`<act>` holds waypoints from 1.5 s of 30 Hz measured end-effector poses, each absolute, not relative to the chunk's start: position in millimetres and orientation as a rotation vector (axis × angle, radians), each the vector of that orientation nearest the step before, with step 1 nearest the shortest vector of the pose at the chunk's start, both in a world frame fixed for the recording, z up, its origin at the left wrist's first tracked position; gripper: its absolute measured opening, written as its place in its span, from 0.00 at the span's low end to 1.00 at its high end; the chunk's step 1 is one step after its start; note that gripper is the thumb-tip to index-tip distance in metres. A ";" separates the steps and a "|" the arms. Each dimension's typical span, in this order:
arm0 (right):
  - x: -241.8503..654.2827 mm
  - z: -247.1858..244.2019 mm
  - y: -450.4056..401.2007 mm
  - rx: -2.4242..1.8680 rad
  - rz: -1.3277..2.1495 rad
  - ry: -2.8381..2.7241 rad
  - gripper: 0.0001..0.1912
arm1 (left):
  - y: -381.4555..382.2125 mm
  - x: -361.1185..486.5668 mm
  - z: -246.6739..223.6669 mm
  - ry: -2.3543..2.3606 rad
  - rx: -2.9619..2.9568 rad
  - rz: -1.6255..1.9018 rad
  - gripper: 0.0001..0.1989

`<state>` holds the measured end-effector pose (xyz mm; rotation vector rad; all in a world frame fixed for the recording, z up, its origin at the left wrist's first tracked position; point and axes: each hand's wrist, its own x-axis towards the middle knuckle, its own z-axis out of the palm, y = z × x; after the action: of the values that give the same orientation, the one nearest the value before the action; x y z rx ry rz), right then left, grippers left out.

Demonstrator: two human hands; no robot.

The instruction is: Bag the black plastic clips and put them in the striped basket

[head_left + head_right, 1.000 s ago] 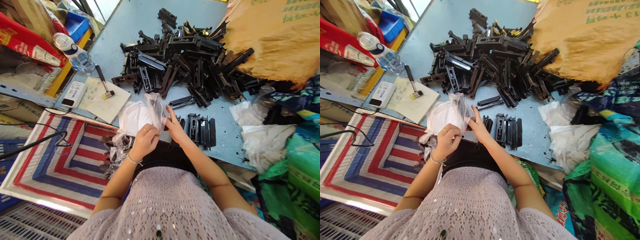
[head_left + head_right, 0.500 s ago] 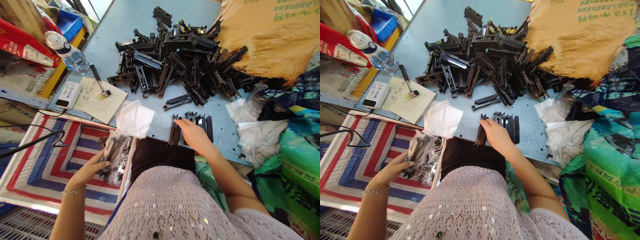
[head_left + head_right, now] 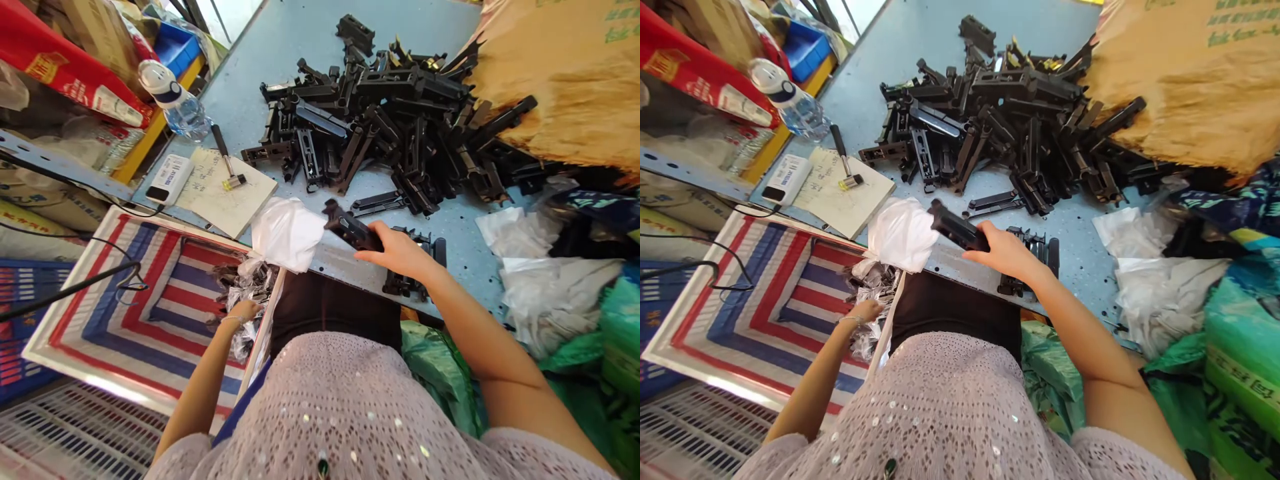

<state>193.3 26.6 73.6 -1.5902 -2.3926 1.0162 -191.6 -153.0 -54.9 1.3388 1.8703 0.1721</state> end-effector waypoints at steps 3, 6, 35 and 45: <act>182.5 55.8 14.3 -1.470 1.443 -1.845 0.25 | -113.6 -194.9 -18.7 1.963 1.433 0.361 0.24; 158.8 38.5 4.7 -1.249 1.680 -1.491 0.23 | -75.6 -156.7 10.4 2.286 1.751 0.651 0.23; 172.3 27.8 -13.2 -1.198 1.811 -0.733 0.15 | -51.6 -10.3 -3.1 1.732 2.162 0.625 0.11; 196.3 45.7 -41.1 -1.089 2.011 -0.702 0.22 | -16.6 -23.0 -15.8 1.396 1.214 1.081 0.10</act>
<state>196.3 -41.1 45.7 -1.0895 -0.7018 2.0114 -23.0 -16.6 -15.8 1.2139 1.3960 1.0815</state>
